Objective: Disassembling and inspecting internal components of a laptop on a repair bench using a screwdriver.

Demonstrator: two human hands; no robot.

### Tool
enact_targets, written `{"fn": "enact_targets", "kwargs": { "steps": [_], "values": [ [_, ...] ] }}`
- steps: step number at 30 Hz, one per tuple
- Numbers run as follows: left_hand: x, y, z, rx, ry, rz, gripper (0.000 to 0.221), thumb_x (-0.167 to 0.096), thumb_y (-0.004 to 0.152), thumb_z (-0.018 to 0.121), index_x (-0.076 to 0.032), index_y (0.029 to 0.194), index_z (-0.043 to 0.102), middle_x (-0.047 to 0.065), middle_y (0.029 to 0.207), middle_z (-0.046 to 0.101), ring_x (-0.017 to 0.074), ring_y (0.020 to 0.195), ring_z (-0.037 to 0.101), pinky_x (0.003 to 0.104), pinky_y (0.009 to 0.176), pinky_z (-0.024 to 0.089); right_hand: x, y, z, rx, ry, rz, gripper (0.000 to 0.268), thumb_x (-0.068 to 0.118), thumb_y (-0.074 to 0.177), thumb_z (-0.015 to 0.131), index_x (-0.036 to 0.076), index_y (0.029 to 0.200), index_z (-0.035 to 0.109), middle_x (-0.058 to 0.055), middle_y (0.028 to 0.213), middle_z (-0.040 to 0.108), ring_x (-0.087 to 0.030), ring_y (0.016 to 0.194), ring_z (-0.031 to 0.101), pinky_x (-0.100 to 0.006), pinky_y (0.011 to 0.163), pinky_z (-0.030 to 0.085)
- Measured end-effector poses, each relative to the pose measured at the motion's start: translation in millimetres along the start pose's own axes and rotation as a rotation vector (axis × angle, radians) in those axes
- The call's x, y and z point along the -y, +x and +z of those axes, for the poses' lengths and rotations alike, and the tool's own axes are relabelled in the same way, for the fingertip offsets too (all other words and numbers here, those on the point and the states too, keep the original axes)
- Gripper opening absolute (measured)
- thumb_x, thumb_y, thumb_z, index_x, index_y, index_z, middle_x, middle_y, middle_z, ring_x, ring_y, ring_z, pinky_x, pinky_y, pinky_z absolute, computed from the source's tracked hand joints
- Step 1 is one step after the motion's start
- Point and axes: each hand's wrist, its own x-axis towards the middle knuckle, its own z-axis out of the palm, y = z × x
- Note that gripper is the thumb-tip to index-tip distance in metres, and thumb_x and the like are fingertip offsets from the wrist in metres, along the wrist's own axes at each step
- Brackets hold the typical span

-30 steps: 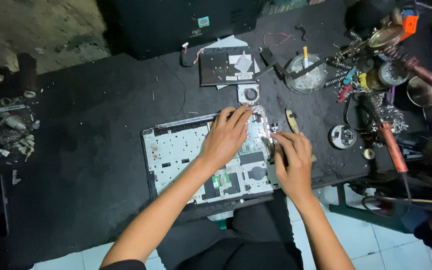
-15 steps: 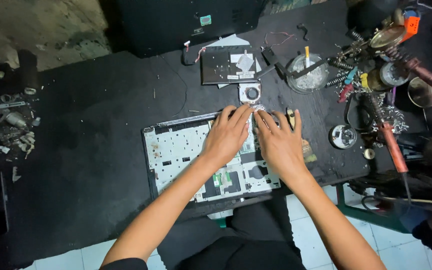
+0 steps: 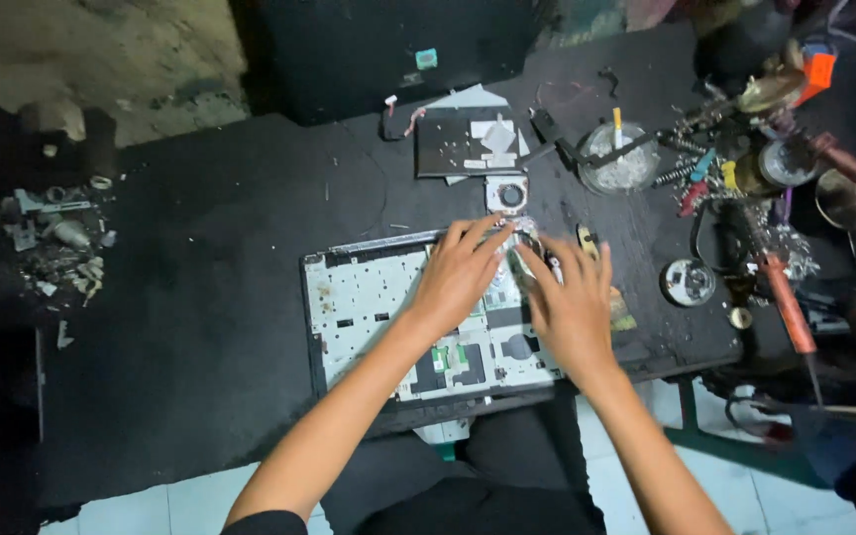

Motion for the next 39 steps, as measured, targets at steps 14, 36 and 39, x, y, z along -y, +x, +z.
{"fn": "enact_targets", "kwargs": {
  "steps": [14, 36, 39],
  "values": [
    [-24.6, -119.3, -85.8, -0.172, -0.408, -0.449, 0.024, -0.014, 0.101, 0.057, -0.010, 0.118, 0.074, 0.011, 0.132, 0.063, 0.0315, 0.128, 0.057, 0.050, 0.109, 0.044, -33.8, -62.8, -26.9, -0.241, 0.069, 0.330, 0.015, 0.012, 0.106, 0.065, 0.012, 0.118, 0.074, -0.005, 0.112, 0.069, -0.028, 0.108, 0.061, -0.041, 0.095, 0.037],
    [1.7, -165.2, -60.8, -0.284, -0.106, -0.519, 0.023, -0.024, 0.101, 0.055, -0.020, 0.112, 0.075, 0.005, 0.144, 0.056, 0.0291, 0.142, 0.044, 0.050, 0.117, 0.033, -12.1, -12.5, -51.8, 0.173, 0.605, 0.592, 0.074, 0.021, 0.103, 0.052, 0.015, 0.169, 0.017, -0.009, 0.092, 0.063, -0.018, 0.066, 0.051, -0.033, 0.062, 0.038],
    [-3.7, -159.7, -69.6, -0.351, -0.241, -0.536, 0.022, -0.016, 0.101, 0.055, -0.014, 0.113, 0.074, 0.004, 0.138, 0.059, 0.0258, 0.136, 0.051, 0.058, 0.127, 0.017, -4.7, -18.8, -55.5, 0.096, 0.944, 0.824, 0.067, 0.032, 0.104, 0.045, 0.018, 0.168, 0.029, -0.004, 0.078, 0.048, -0.016, 0.072, 0.052, -0.032, 0.078, 0.046]
  ]
}}
